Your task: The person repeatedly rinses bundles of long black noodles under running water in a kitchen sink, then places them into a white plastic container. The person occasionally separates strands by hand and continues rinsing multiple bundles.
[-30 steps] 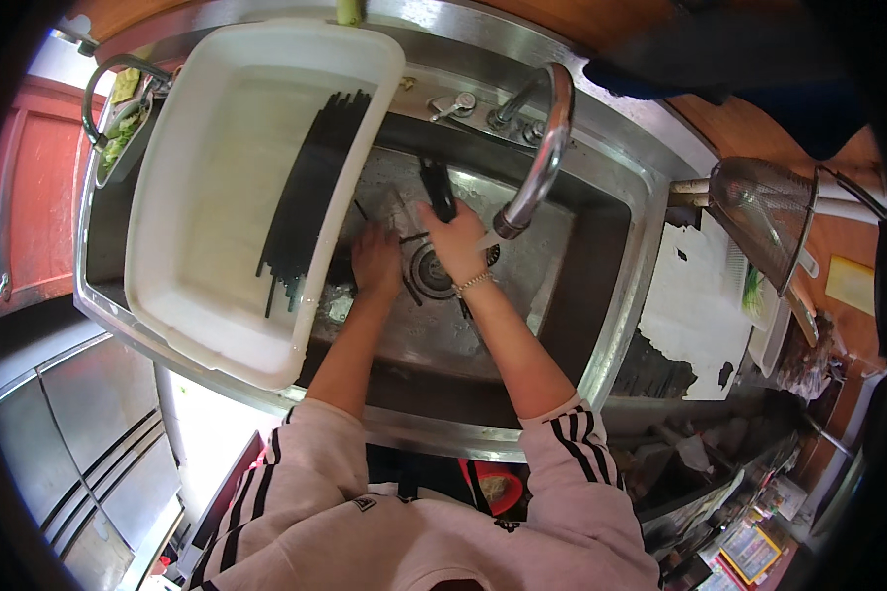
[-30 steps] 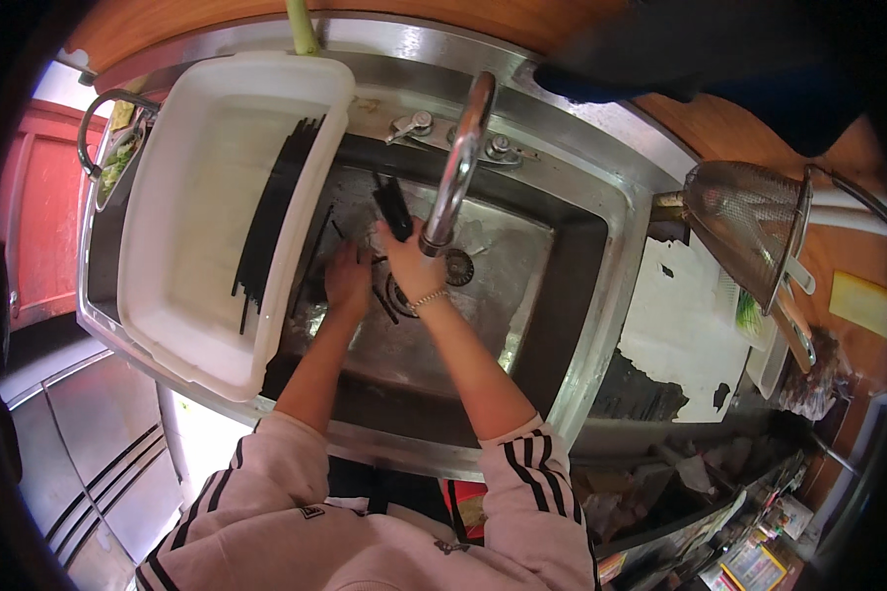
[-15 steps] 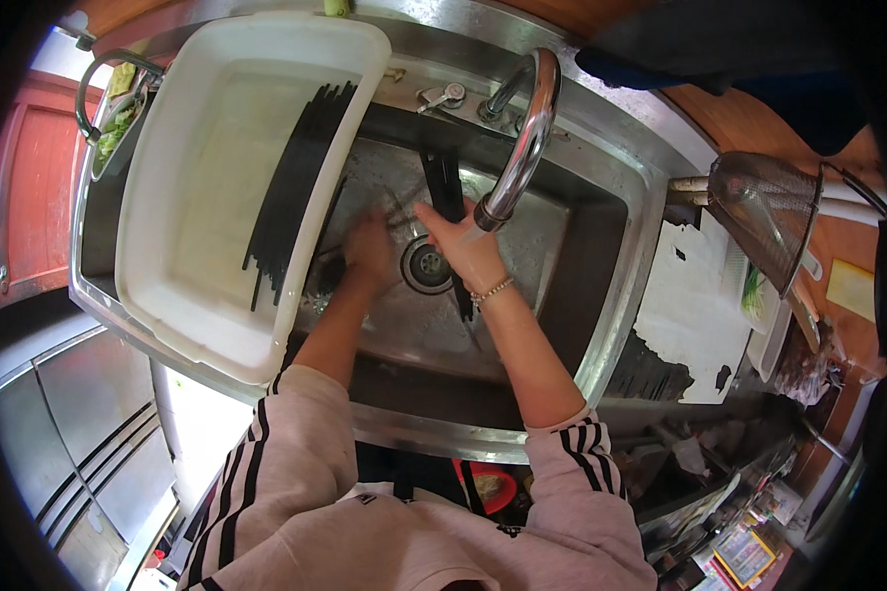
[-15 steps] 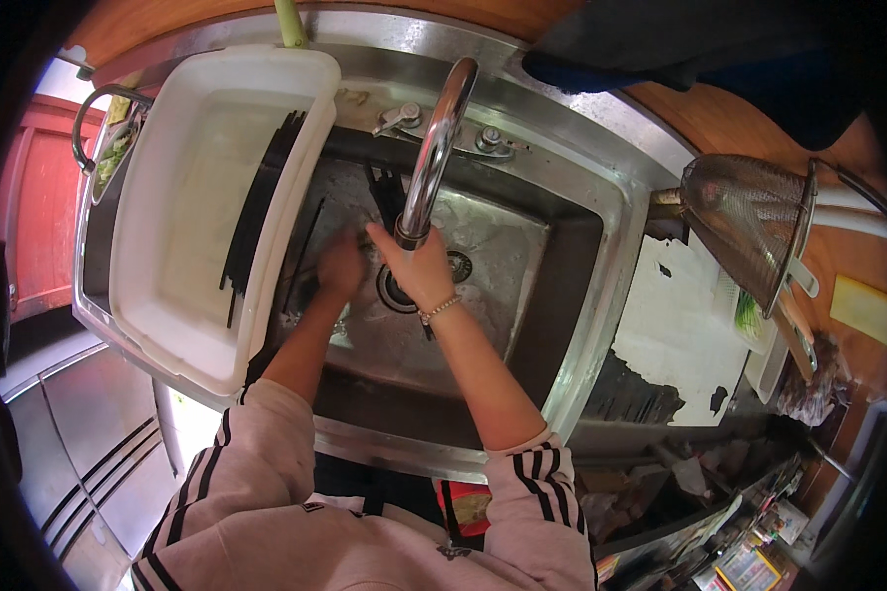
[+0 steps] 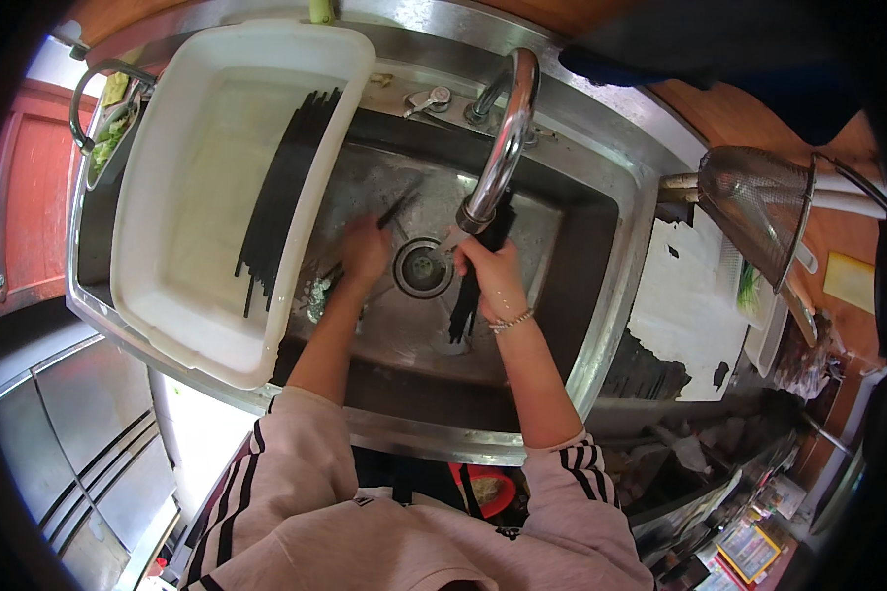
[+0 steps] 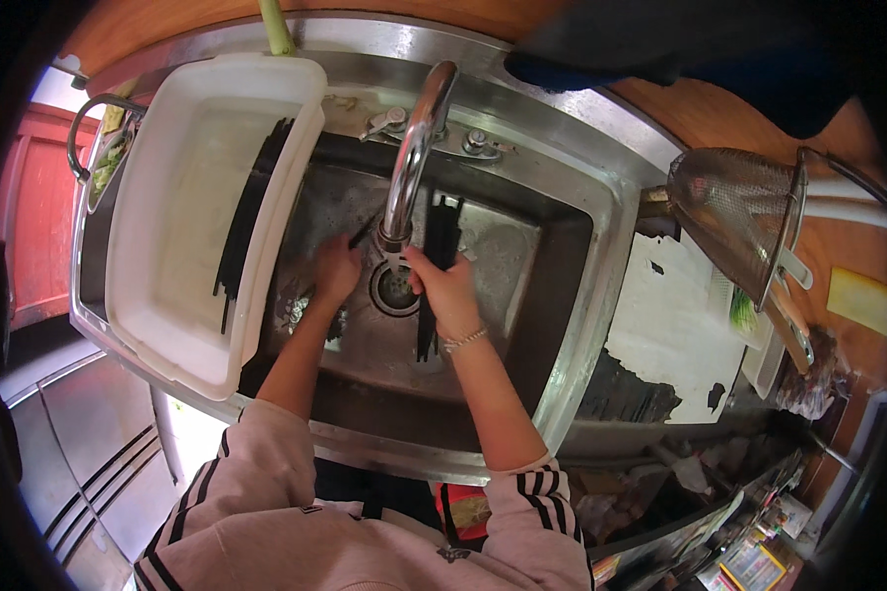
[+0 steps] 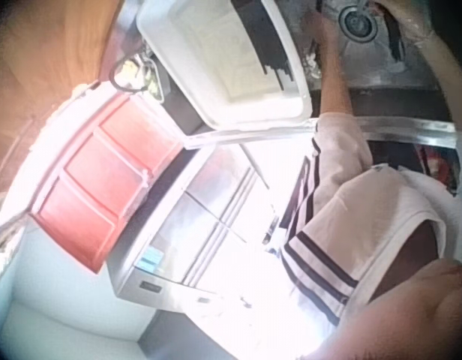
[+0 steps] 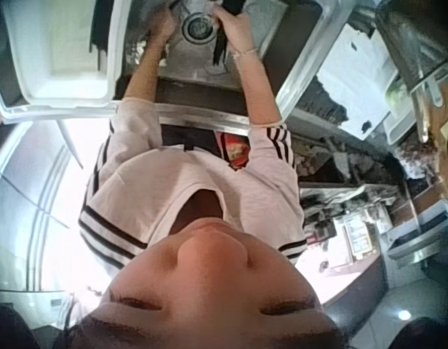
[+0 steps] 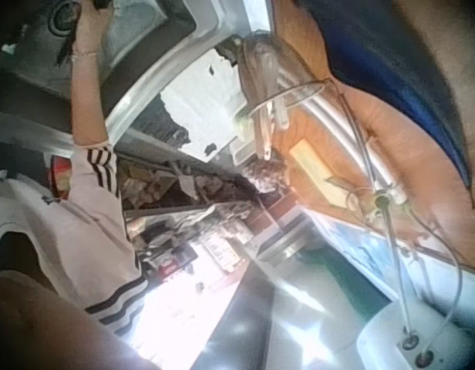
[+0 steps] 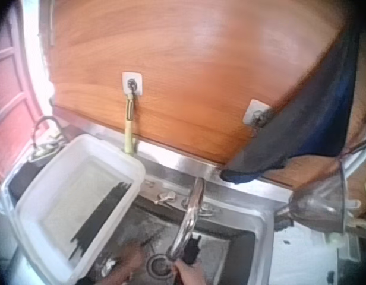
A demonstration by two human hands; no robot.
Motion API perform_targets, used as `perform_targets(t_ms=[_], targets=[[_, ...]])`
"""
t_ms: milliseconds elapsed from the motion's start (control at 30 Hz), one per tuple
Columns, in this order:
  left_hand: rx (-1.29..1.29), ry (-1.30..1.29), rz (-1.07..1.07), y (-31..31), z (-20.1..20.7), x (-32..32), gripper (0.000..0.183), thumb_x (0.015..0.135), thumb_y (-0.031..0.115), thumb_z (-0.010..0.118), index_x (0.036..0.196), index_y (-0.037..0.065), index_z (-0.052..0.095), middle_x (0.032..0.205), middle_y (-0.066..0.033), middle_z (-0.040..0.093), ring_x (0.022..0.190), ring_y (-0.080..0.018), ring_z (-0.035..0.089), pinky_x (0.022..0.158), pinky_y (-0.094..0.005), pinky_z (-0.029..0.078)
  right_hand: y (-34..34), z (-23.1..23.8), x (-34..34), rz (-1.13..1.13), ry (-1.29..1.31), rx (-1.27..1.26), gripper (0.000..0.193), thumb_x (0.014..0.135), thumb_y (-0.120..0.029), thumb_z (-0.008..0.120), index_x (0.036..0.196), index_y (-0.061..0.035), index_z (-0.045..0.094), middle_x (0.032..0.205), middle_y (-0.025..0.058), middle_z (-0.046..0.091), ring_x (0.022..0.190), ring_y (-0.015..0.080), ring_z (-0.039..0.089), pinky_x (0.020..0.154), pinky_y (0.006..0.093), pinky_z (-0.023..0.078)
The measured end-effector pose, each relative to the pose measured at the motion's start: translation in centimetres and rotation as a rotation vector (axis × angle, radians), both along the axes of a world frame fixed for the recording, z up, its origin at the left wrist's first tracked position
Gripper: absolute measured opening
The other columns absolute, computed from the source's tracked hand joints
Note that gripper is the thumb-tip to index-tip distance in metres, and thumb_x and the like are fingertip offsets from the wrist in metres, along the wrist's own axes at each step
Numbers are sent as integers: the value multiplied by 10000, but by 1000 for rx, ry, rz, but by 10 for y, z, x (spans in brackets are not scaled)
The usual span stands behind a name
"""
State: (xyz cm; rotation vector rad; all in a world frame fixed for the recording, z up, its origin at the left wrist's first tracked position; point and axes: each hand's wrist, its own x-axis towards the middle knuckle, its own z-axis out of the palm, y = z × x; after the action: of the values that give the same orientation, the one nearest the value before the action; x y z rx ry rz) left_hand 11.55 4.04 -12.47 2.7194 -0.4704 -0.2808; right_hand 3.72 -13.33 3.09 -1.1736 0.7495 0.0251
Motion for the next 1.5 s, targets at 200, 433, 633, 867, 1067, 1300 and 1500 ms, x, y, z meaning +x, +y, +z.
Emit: perform_targets(t_ms=[200,433,633,867,1067,1300,1500], targets=[[-1078,531,73,-59,57,-17,164,890,159,569,922,-2,578,742,-9,562,653,-91,499,581,-279,392,-27,14,-40,-244,-2,-5,129,828,-108,670,813,-53,554,615,12,519,530,106,477,506,249,371],[-1151,681,218,-58,96,-43,222,897,246,622,769,67,596,674,98,465,619,-22,390,552,-217,309,-31,20,-81,-453,-34,134,138,835,-95,656,778,-66,534,600,23,504,521,132,464,518,274,372],[-1133,691,207,-47,82,-60,282,899,219,630,679,55,562,649,109,436,608,-18,358,523,-221,283,-23,16,-93,-493,-20,155,130,831,-108,663,766,-57,562,605,23,523,520,122,467,517,261,362],[-1173,739,175,-42,77,-60,286,913,252,606,697,71,563,673,116,433,629,-23,367,544,-229,295,-15,10,-90,-483,4,151,136,829,-96,661,797,-74,530,610,27,515,521,137,469,511,279,380],[-1112,724,153,-50,81,-57,285,909,265,612,714,63,568,664,116,431,616,-25,366,535,-227,296,-6,5,-79,-452,-6,161,142,832,-98,654,810,-80,515,613,28,516,516,143,473,503,281,389],[-1078,739,156,-67,91,-48,265,903,283,619,774,52,620,672,114,446,635,-12,383,547,-221,312,0,6,-67,-447,2,175,123,837,-100,648,818,-72,530,633,30,530,516,141,477,504,280,396],[-1169,728,-14,-59,83,-46,291,945,303,531,914,30,626,766,53,527,679,-52,453,586,-222,368,3,-4,-62,-356,-101,245,77,870,-109,618,922,-69,578,765,30,570,611,138,503,539,278,414]])
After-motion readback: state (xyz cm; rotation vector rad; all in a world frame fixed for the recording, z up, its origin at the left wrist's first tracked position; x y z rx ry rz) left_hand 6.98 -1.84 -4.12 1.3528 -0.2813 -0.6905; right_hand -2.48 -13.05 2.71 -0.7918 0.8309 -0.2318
